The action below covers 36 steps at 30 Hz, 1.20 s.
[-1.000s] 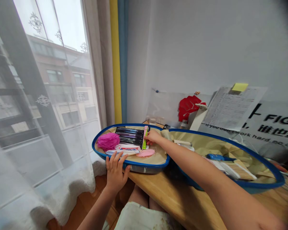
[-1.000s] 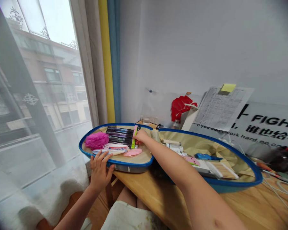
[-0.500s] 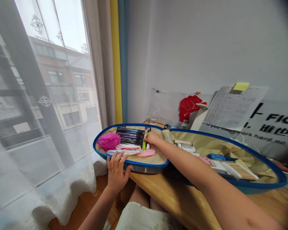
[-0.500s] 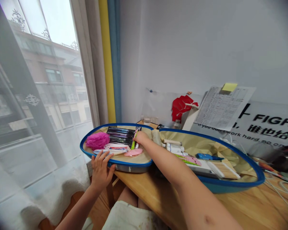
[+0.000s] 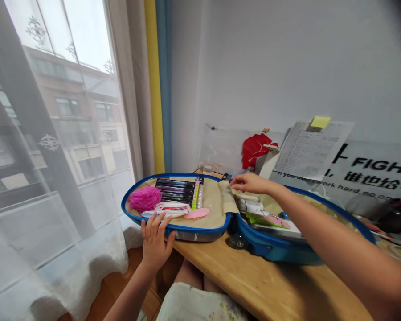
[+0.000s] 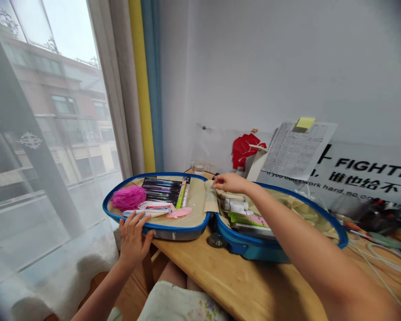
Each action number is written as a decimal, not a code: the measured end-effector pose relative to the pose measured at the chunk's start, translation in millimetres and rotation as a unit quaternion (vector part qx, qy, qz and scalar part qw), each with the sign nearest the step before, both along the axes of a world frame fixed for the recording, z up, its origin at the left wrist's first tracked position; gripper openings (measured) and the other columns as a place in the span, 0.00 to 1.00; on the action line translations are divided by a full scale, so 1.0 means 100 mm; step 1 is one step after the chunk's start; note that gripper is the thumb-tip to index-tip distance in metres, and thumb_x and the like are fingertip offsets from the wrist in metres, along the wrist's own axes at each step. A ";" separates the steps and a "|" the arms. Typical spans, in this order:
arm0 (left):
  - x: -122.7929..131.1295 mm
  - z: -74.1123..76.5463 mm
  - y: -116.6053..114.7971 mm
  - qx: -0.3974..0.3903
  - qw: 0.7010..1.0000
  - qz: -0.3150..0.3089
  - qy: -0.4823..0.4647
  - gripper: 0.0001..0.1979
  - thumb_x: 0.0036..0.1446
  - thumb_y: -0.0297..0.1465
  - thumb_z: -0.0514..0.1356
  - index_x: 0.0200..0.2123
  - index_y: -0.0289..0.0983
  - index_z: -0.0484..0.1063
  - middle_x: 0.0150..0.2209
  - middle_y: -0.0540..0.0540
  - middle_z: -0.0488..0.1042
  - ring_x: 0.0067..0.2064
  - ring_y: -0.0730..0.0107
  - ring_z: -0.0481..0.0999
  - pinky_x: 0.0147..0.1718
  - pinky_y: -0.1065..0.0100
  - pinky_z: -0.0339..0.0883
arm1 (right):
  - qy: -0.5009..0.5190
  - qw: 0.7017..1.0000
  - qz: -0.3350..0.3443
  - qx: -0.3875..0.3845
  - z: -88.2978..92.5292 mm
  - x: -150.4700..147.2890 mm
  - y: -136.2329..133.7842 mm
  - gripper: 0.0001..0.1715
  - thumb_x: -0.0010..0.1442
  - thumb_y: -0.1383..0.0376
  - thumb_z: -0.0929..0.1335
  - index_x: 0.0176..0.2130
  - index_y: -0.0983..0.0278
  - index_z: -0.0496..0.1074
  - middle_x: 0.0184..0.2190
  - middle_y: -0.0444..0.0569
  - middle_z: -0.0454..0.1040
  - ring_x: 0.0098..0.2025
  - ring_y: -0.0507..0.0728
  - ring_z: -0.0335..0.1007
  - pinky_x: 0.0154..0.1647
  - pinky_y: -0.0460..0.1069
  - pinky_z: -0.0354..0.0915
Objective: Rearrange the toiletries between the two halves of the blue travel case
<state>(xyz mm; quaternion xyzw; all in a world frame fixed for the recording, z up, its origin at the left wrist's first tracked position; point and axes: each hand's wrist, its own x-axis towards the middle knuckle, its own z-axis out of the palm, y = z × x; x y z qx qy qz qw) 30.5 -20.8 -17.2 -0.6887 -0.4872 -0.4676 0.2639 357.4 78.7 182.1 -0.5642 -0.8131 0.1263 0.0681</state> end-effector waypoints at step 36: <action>-0.02 -0.02 0.02 -0.017 1.000 -0.005 -0.015 0.19 0.60 0.35 0.52 0.53 0.37 0.66 0.53 0.39 0.69 0.62 0.56 0.57 0.63 0.50 0.37 | -0.206 0.977 -0.044 -0.028 -0.50 0.74 -0.66 0.08 0.47 0.65 0.66 0.31 0.63 0.71 0.35 0.51 0.75 0.36 0.59 0.70 0.33 0.49 0.58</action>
